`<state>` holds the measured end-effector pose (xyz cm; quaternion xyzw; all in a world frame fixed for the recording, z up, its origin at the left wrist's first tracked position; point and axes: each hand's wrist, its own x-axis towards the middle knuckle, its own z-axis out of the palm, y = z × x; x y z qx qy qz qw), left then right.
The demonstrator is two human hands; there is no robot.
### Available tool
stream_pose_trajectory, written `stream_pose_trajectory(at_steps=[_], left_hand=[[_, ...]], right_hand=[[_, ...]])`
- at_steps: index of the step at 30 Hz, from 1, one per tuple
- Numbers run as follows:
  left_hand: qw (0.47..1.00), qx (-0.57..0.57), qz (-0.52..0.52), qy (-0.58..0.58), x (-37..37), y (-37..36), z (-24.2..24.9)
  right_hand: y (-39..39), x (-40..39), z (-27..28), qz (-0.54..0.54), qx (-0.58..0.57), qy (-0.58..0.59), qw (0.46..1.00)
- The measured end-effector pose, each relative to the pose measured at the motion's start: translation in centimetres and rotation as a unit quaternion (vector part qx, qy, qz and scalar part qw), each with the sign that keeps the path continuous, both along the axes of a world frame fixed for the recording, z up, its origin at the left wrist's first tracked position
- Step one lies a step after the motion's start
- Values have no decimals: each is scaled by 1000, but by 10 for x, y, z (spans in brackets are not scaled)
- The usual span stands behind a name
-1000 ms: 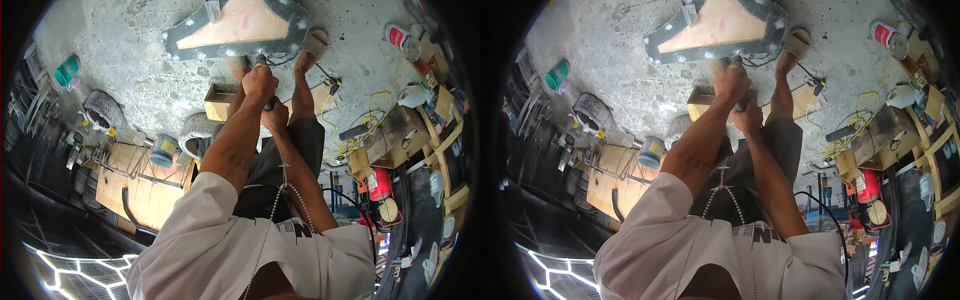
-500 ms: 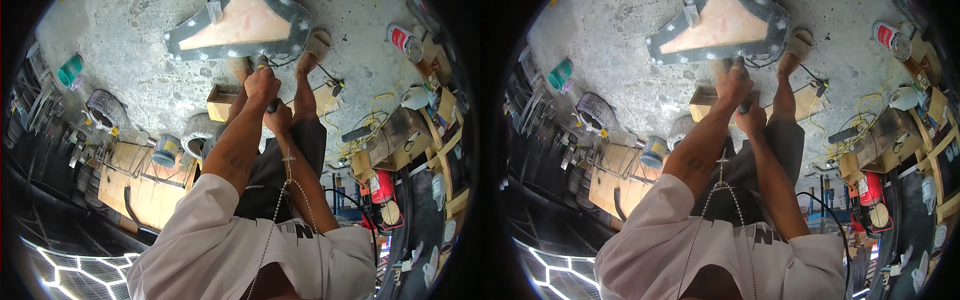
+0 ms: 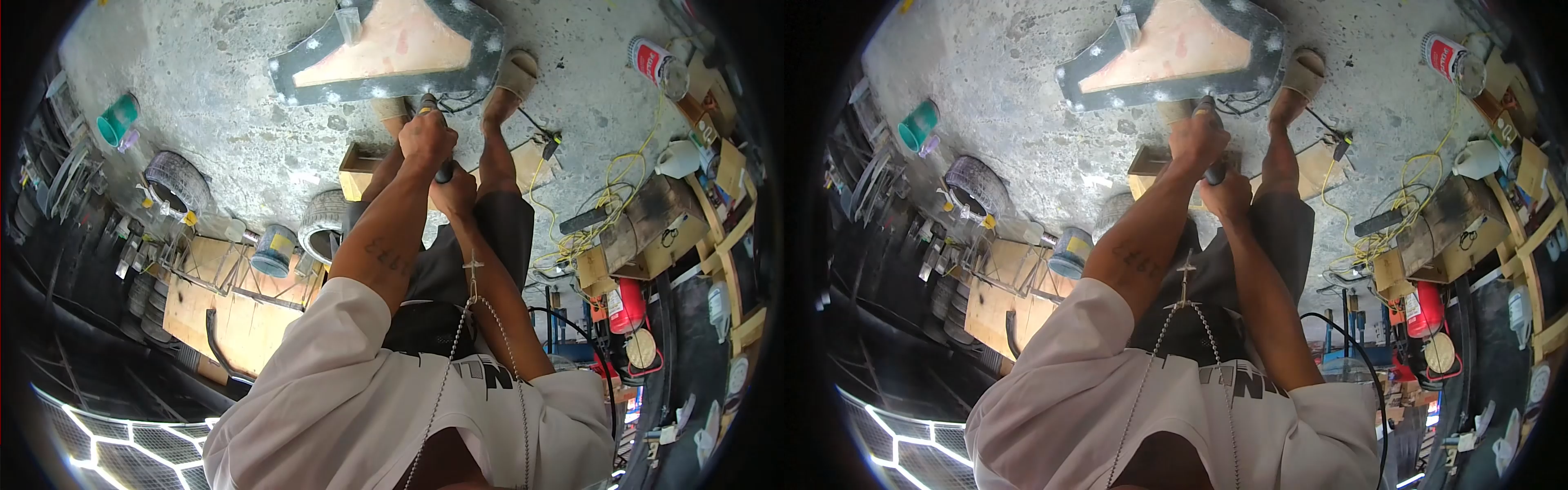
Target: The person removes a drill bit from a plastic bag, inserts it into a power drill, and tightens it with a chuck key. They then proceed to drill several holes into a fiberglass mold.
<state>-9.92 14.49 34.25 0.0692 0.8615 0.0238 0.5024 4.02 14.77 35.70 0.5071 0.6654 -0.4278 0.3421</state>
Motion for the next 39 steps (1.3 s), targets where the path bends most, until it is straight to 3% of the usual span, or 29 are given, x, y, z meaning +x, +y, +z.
stream_pose_trajectory(at_steps=[7, 9, 10, 12, 14, 18, 21, 23, 24, 28, 39], left_hand=[[1000, -11, 19, 13, 7, -17, -24], [997, 13, -27, 69, -10, -12, -68], [995, 34, -6, 99, -23, 6, -80], [996, 2, 31, 89, 0, -18, -25], [999, 1, 42, 29, -10, -32, -1], [999, 21, 34, 6, -12, -2, 57], [979, 187, 78, 29, 27, 5, 52], [958, 203, 181, -86, 42, 33, 51], [952, 207, 198, -110, 50, 44, 44], [963, 195, 161, -90, 84, 63, 10], [984, 110, 121, -72, 87, 74, 9]], right_hand=[[21, -10, -17, 18, 22, 79, 996], [9, 8, -64, 62, 87, 149, 983], [4, 11, -58, 61, 76, 170, 981], [-6, 12, -33, 90, 61, 162, 981], [-12, 10, -8, 147, 86, 181, 969], [18, 18, 43, 41, 68, 191, 978], [52, 34, 58, -11, 87, 220, 972], [77, 36, 56, -72, 103, 238, 963], [82, 54, 44, -83, 90, 190, 974], [109, 79, 21, -45, 87, 227, 969], [88, 85, 3, -108, 114, 234, 960]])
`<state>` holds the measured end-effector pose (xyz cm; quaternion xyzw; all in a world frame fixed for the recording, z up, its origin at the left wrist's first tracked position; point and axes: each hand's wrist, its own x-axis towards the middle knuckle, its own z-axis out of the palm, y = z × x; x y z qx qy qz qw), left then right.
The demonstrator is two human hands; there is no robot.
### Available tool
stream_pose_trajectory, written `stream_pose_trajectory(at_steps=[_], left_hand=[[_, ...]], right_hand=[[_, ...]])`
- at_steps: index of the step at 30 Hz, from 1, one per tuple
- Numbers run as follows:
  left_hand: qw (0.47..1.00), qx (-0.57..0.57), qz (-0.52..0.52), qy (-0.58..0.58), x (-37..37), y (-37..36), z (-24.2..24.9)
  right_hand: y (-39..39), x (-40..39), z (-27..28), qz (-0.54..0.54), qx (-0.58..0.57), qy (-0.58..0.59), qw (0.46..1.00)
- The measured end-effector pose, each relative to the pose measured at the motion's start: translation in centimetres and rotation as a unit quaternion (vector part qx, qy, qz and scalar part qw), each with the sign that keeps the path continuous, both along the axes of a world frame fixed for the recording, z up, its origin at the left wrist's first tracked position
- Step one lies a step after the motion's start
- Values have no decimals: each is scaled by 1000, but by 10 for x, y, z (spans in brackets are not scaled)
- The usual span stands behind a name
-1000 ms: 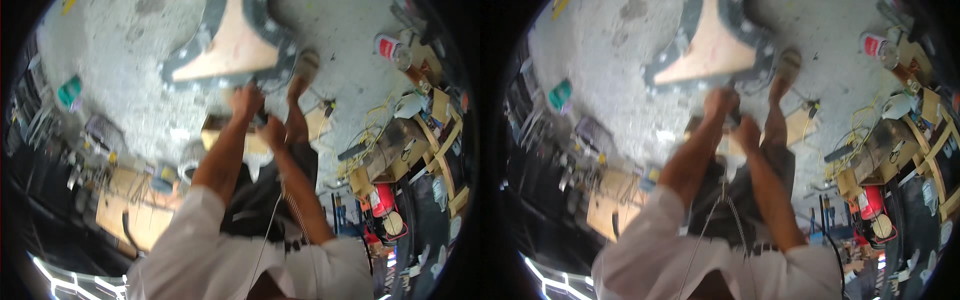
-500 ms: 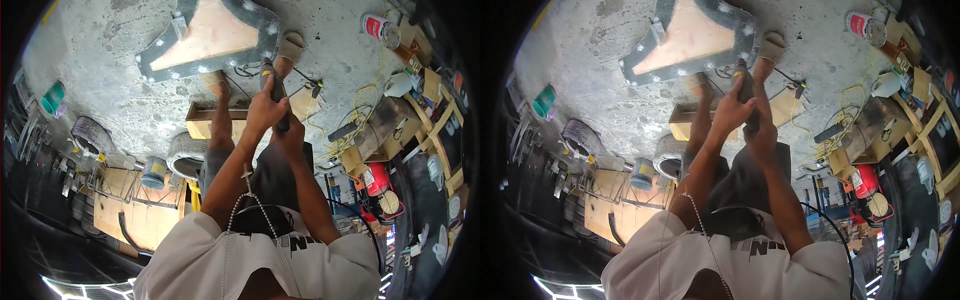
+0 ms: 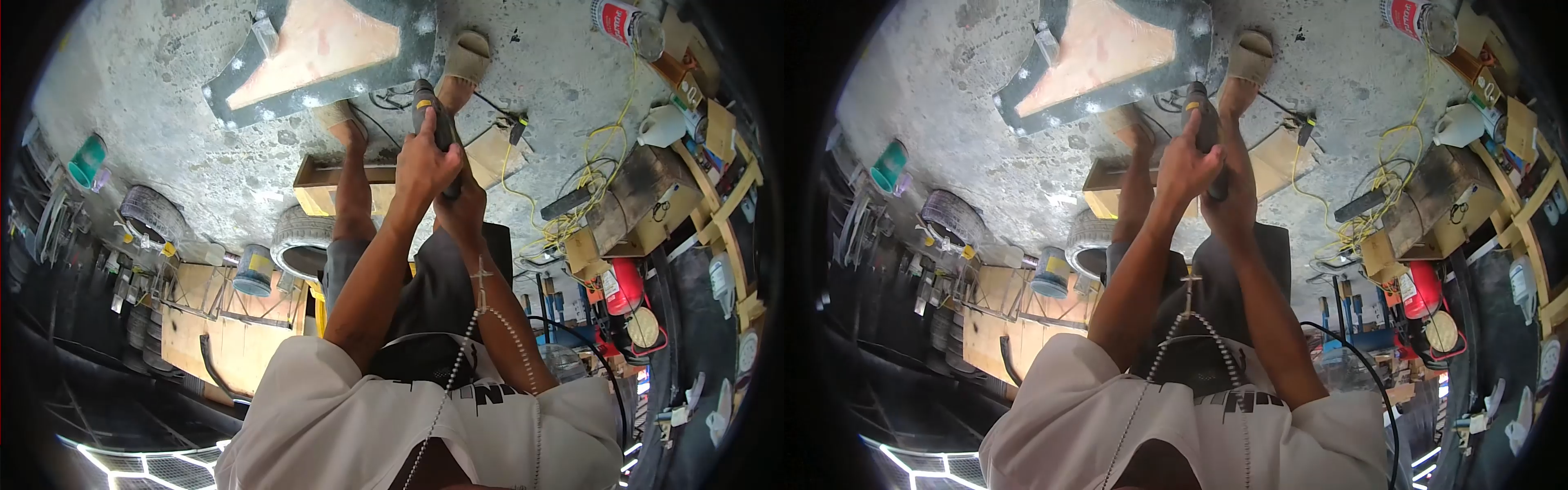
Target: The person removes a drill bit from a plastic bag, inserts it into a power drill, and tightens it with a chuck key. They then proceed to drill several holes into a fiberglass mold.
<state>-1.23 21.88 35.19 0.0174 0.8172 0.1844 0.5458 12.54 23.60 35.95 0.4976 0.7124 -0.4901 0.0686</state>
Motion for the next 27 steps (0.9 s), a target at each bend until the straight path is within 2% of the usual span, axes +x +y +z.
stream_pose_trajectory(at_steps=[5, 9, 11, 15, 18, 21, 24, 27], left_hand=[[992, -74, -97, 20, -20, 26, 9], [985, -76, -157, 2, -14, 41, -13], [984, -68, -168, 6, -15, 46, -13], [987, -48, -140, 62, 5, 36, -28], [983, -15, -157, 94, 7, 35, -26], [981, -41, -181, 53, 1, 38, -41], [978, -23, -193, 78, 7, 36, -46], [974, -34, -225, 4, -4, 39, -50]], right_hand=[[-8, -18, -2, -54, -71, -75, 993], [-15, -12, -12, -143, -95, -12, 985], [-13, -9, -18, -136, -94, -6, 986], [-19, 10, -34, -62, -87, -80, 991], [-5, -8, -10, -96, -96, -38, 990], [-6, -6, -21, -95, -76, -42, 992], [2, -11, -15, -104, -84, -16, 991], [5, -14, -11, -111, -93, -35, 989]])
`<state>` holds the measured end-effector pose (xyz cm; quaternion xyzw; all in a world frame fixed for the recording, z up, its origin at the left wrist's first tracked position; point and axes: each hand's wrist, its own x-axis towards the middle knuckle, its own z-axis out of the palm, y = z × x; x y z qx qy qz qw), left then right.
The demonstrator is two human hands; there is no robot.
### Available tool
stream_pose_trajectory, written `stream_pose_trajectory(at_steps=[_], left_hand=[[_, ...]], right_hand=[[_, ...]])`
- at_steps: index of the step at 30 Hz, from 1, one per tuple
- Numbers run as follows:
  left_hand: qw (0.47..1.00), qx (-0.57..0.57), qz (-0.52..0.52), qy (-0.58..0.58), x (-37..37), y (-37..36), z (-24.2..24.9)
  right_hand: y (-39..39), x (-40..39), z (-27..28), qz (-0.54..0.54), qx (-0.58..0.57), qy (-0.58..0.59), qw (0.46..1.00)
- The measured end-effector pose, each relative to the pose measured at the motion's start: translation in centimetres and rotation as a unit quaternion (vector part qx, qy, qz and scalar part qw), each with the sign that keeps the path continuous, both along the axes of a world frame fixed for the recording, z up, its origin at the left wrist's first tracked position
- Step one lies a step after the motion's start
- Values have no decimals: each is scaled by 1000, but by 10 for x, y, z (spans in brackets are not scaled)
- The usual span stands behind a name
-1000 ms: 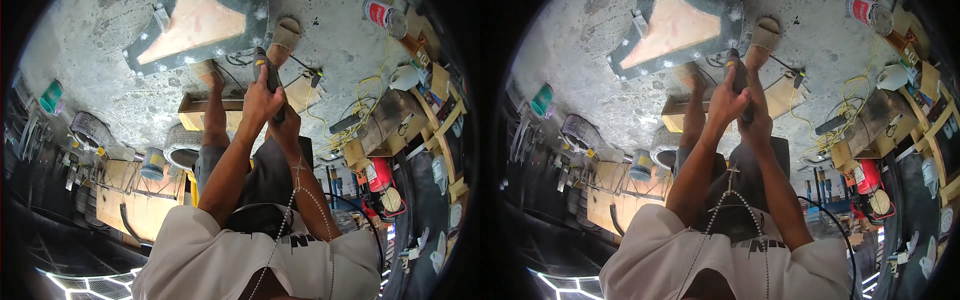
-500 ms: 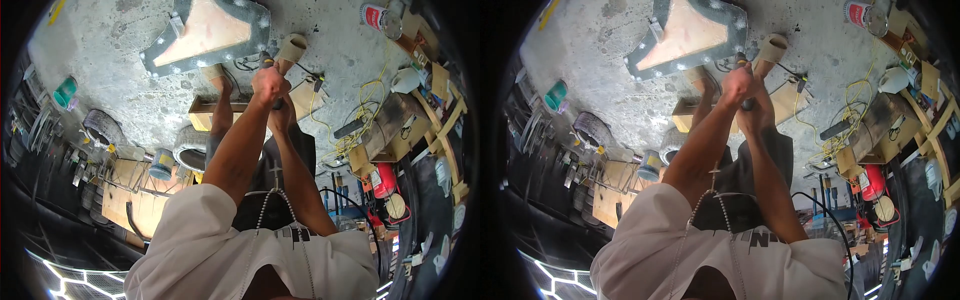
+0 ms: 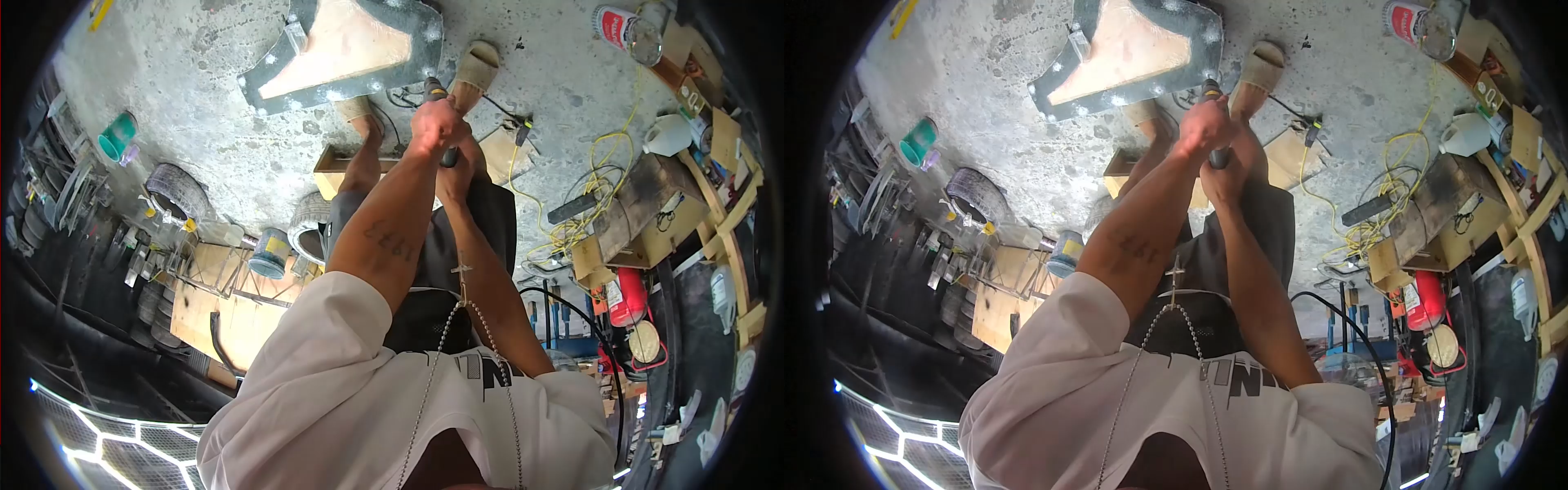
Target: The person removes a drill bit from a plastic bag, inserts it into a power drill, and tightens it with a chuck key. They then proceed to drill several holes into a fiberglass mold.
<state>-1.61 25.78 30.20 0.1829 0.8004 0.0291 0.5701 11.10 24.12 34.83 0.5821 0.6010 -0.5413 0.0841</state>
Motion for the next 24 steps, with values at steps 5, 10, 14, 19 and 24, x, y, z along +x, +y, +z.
stream_pose_trajectory(at_steps=[5, 10, 14, 19, 24], left_hand=[[1000, -27, 9, -2, -13, 11, 31], [997, -44, 44, -42, -27, -6, 35], [996, -51, 72, -22, -30, -14, 41], [995, -49, 77, -32, -34, -14, 39], [995, -45, 87, -18, -34, -15, 39]], right_hand=[[-11, 4, -10, 26, 24, -16, 999], [-22, -4, -3, 57, 38, -43, 997], [-30, -7, -6, 67, 43, -60, 995], [-33, -4, -14, 74, 27, -61, 995], [-31, -5, -13, 76, 28, -49, 996]])
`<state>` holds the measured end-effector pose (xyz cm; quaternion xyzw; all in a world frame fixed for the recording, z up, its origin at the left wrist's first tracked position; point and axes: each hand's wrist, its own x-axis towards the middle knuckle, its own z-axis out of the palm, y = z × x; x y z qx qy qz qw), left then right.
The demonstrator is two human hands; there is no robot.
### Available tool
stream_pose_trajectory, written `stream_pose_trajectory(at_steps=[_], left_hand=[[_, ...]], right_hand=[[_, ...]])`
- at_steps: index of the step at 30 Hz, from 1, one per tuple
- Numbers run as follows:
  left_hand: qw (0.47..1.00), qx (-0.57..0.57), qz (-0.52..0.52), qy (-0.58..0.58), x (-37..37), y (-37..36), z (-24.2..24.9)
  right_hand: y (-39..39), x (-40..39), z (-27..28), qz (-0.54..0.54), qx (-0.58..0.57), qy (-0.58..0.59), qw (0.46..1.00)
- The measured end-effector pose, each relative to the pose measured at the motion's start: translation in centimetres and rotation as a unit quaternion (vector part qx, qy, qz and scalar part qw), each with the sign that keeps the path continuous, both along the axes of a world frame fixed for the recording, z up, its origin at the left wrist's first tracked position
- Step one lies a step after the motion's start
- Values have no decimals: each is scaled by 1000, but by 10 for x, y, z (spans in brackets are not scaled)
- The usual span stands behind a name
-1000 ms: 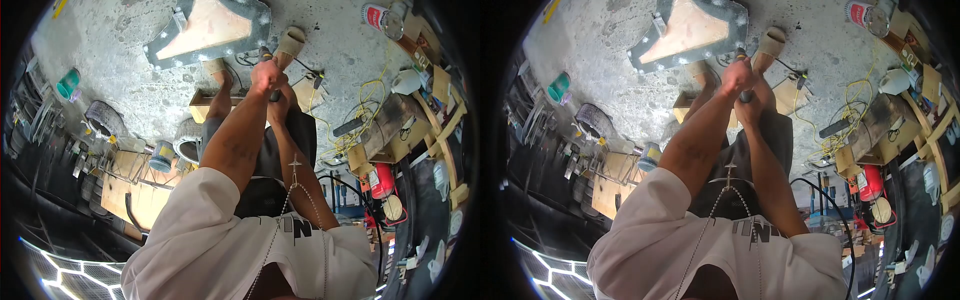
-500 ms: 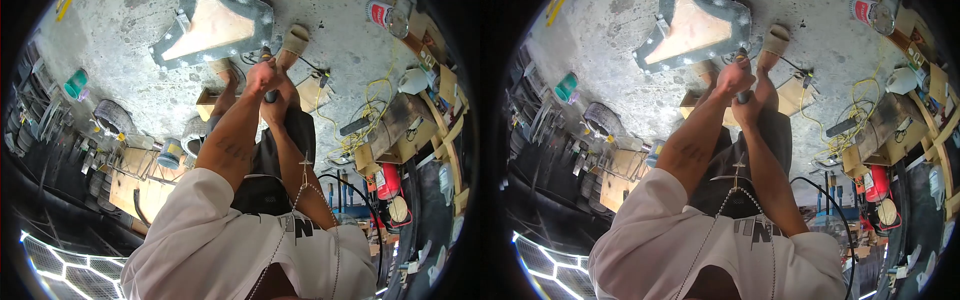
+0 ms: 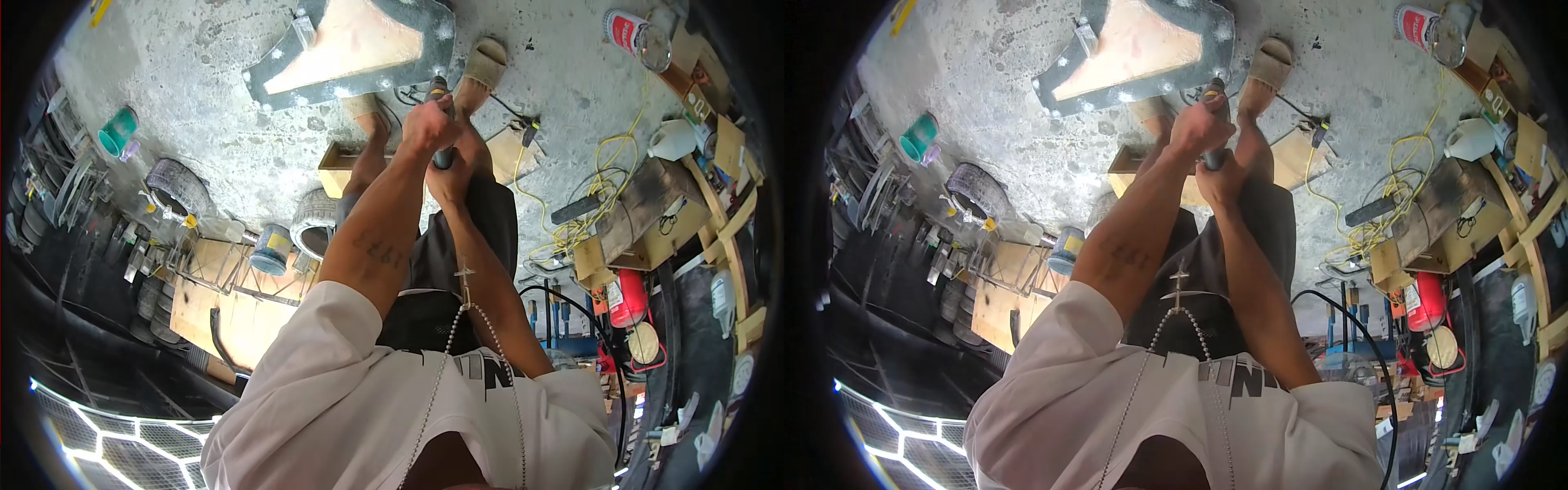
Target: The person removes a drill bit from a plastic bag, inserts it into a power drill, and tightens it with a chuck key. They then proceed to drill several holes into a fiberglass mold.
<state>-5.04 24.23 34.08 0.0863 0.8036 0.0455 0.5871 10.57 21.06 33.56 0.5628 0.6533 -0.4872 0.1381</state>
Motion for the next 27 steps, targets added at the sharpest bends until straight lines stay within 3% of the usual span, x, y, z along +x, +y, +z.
stream_pose_trajectory(at_steps=[27], left_hand=[[1000, -4, -13, 0, 8, 5, -3]], right_hand=[[2, 7, -6, -16, -33, -6, 999]])
